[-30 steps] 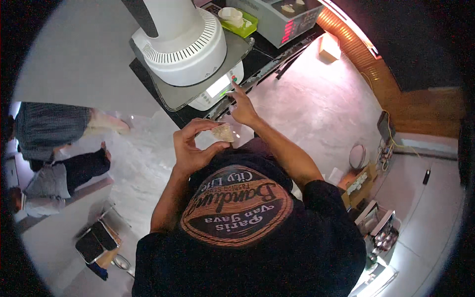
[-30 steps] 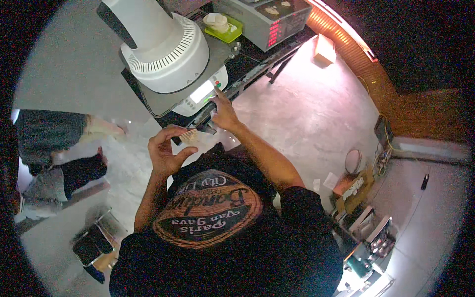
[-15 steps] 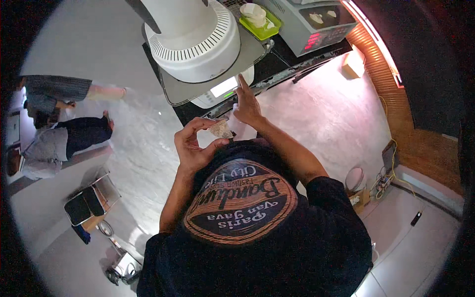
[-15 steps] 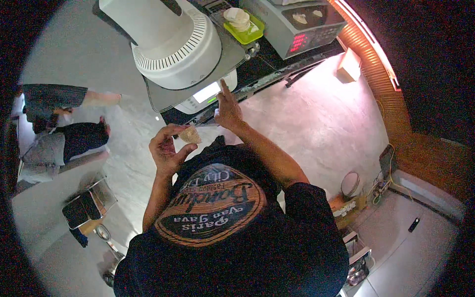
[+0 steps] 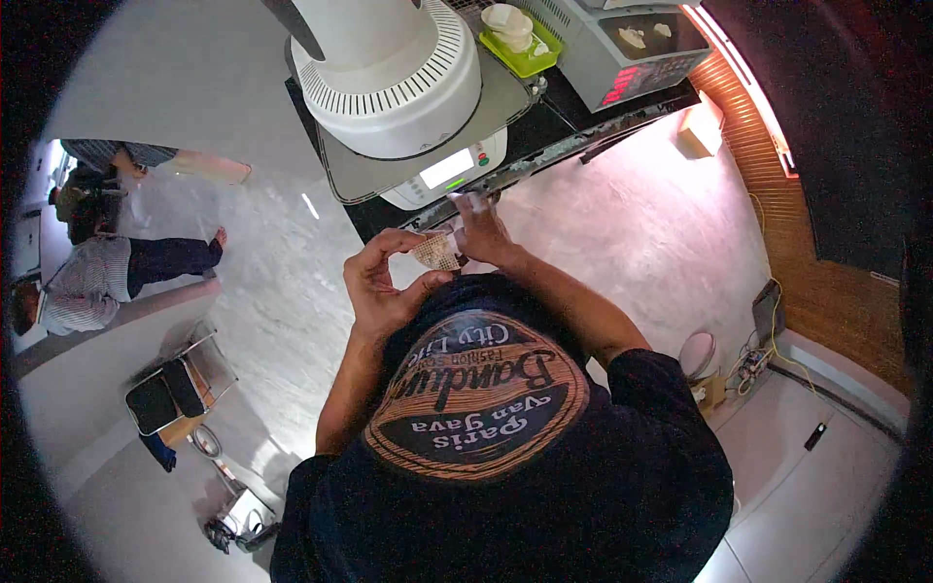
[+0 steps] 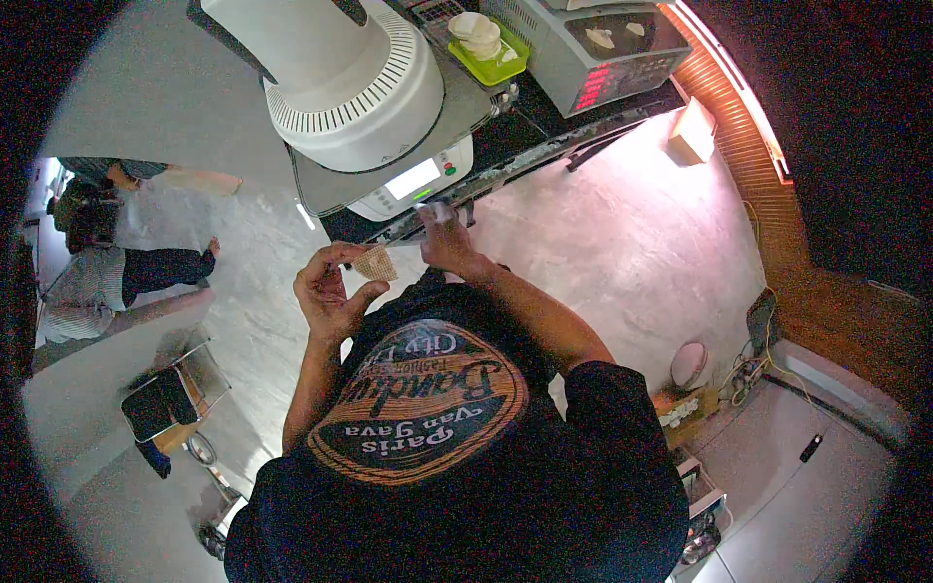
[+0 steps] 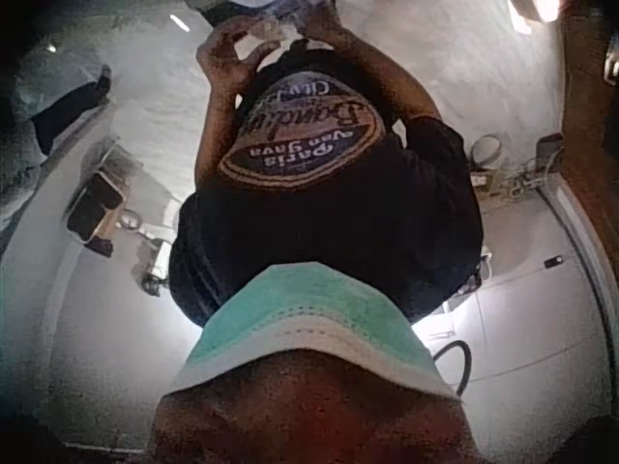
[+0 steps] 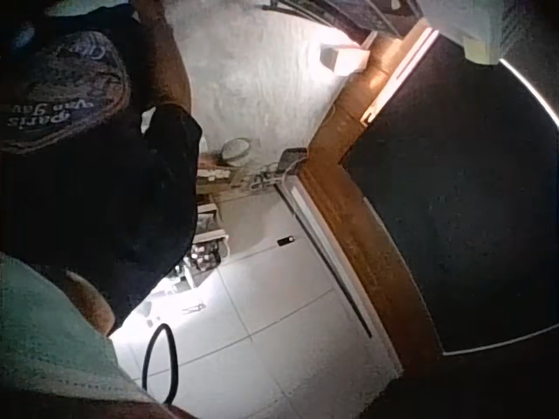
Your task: Applying stains to a dental bridge using a brush and placing it into a porcelain furnace.
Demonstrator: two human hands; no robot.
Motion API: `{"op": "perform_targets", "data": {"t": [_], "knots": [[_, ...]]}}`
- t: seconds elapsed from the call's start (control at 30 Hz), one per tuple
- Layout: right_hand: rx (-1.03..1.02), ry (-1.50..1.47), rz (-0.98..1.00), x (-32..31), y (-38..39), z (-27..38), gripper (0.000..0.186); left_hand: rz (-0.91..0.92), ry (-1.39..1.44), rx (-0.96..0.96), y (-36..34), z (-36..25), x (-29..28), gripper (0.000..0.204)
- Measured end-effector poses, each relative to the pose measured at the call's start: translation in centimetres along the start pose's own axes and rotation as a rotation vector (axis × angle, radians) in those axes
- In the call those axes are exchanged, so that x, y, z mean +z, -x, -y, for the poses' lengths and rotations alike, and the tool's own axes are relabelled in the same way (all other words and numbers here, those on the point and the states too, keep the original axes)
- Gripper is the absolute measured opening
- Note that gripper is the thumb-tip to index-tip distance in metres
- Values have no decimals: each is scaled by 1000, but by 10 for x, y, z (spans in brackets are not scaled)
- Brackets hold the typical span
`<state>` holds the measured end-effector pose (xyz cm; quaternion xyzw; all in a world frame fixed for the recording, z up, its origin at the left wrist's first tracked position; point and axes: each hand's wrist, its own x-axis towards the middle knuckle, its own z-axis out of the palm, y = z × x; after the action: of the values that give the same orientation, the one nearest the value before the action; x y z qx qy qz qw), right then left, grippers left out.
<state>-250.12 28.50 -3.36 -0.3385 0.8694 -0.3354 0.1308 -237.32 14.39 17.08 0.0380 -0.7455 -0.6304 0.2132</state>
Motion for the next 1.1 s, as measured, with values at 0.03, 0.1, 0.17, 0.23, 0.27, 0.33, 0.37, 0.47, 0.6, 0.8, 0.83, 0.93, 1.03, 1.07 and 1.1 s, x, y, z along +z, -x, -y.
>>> {"op": "perform_targets", "data": {"t": [0.03,0.1,0.17,0.23,0.27,0.33,0.37,0.47,0.6,0.8,0.83,0.93,1.03,1.07,1.1], "knots": [[-2,-16,27,3,3,3,67,2,-2,-1,1,0,-2,45],[4,-35,46,11,5,3,71,44,47,-1,-1,-3,-4,45],[-24,-36,19,22,3,1,78,51,59,5,0,-2,-7,45],[28,-77,26,29,6,1,78,58,72,12,3,1,-13,45],[75,-117,38,30,7,4,79,92,49,20,4,3,-18,49],[79,-94,33,31,12,8,80,132,25,30,6,6,-26,54],[79,-68,35,30,13,12,82,145,13,21,7,7,-29,54],[225,-22,155,16,17,28,82,177,22,8,9,11,-37,54],[105,28,-79,47,22,2,82,222,37,3,7,10,-41,53],[177,-59,-179,56,27,2,80,229,12,-23,3,18,-42,50],[249,-79,-117,52,28,6,80,232,15,-22,3,18,-41,50],[271,-35,-106,56,28,-2,78,198,30,-89,-1,20,-36,50],[236,13,-138,66,26,-14,78,240,44,-123,-1,28,-36,51],[255,1,-128,65,26,-15,79,243,44,-115,-1,29,-34,51],[254,4,-129,64,26,-15,79,245,44,-106,-1,29,-34,51]]}}
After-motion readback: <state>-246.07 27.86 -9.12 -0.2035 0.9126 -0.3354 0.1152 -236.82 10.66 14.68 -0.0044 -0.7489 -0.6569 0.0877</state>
